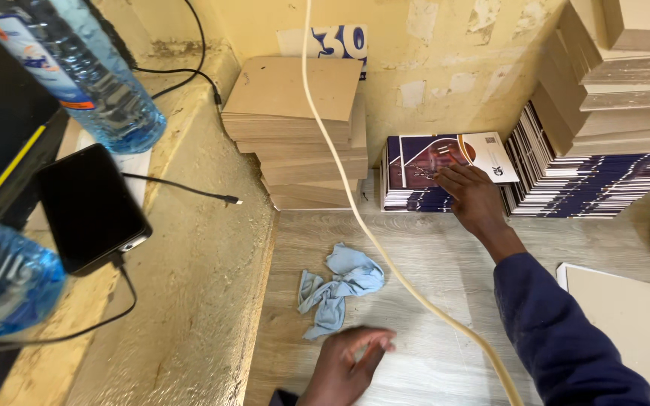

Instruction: The person wraps a book with a white paper cover, folds the edges, and places it on a stack. They repeat this process with several books, using a blue cloth to wipe the surface between wraps.

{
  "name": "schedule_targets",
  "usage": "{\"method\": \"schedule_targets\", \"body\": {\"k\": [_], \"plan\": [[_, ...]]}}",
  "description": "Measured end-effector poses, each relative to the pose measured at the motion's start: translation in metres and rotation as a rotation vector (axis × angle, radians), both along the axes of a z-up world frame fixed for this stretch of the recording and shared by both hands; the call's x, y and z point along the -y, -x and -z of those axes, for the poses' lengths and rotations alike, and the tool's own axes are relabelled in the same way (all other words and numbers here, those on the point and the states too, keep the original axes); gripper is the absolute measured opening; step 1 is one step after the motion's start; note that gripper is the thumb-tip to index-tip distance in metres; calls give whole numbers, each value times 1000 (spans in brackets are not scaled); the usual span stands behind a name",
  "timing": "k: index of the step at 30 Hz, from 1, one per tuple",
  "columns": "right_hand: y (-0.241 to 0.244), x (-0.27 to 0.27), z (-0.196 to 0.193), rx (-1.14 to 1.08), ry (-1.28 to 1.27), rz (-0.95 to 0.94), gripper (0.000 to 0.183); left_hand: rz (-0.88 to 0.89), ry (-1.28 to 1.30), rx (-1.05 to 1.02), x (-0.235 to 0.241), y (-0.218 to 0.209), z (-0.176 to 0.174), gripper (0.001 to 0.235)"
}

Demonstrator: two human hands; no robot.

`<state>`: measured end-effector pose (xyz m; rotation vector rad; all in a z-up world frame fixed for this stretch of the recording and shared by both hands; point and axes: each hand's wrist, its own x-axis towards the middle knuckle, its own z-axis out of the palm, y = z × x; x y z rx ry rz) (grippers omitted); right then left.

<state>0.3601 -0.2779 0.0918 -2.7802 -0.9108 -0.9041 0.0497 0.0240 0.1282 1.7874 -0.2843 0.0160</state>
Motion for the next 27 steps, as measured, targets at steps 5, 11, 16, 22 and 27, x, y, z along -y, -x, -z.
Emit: {"method": "schedule_targets", "body": {"k": [5,11,16,22,27], "plan": [[-18,1,-20,-227,66,-80,80,49,-183,105,40,-80,-13,33],[-18,29,-51,-265,-526,187,59,-302,-229,218,97,-209,-8,68],[-14,44,-43,-945,-1465,255,44,-446,-89,-131,112,-274,-9,76],[33,35,-74,-1075,-1361,74,42,-389,-136,-303,118,-280,3,109],[108,90,-107,-1103,-1274,122,70,-574,-291,472,168,-212,42,42]]}}
